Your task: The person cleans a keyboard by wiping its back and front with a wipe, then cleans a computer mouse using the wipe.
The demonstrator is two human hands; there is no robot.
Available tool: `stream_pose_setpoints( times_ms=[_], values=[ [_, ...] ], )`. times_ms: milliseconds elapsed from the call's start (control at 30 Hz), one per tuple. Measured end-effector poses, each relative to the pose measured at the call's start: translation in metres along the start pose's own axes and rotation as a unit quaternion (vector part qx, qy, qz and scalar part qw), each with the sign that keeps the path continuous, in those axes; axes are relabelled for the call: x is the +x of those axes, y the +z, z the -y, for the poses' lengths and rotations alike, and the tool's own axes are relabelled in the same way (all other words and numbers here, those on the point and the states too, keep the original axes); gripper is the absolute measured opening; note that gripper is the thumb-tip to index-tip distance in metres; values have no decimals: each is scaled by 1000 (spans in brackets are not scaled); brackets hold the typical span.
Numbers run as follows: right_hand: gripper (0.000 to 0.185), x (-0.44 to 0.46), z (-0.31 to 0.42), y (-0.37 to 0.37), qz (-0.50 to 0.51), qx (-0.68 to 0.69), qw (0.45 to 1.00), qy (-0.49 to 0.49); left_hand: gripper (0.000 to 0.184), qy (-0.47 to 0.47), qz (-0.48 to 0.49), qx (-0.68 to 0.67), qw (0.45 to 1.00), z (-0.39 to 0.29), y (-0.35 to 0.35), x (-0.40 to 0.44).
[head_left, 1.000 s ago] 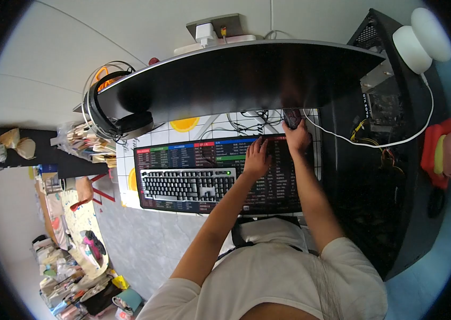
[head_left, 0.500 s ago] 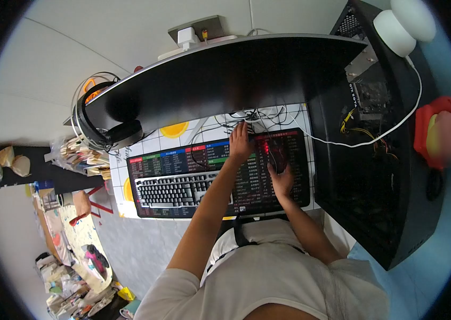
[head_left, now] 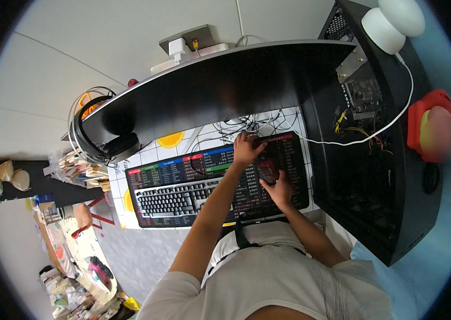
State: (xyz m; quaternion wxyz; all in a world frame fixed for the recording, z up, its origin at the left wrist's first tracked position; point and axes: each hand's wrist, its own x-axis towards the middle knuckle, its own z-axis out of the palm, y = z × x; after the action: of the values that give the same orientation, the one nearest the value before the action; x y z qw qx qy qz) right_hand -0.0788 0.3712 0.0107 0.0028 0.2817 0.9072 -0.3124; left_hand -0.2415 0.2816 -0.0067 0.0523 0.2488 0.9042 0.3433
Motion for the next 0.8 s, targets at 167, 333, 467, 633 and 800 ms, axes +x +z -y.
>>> stream_pose_setpoints(
  times_ms=[167,333,467,633,800],
  values=[
    [49,24,14,-23,125,58,990,26,45,-82,-35,39,995,-3,12,-14],
    [43,94,1,45,-153,275,946,73,41,-155,-121,113,974,-25,24,-29],
    [27,146,7,60,104,347,929,80,30,-168,9,87,982,-27,28,-35],
    [22,183,19,48,78,482,846,215,25,-151,75,76,983,-17,8,-58],
    [21,227,25,26,-31,542,800,255,23,-153,180,132,963,-14,-15,-76]
  ],
)
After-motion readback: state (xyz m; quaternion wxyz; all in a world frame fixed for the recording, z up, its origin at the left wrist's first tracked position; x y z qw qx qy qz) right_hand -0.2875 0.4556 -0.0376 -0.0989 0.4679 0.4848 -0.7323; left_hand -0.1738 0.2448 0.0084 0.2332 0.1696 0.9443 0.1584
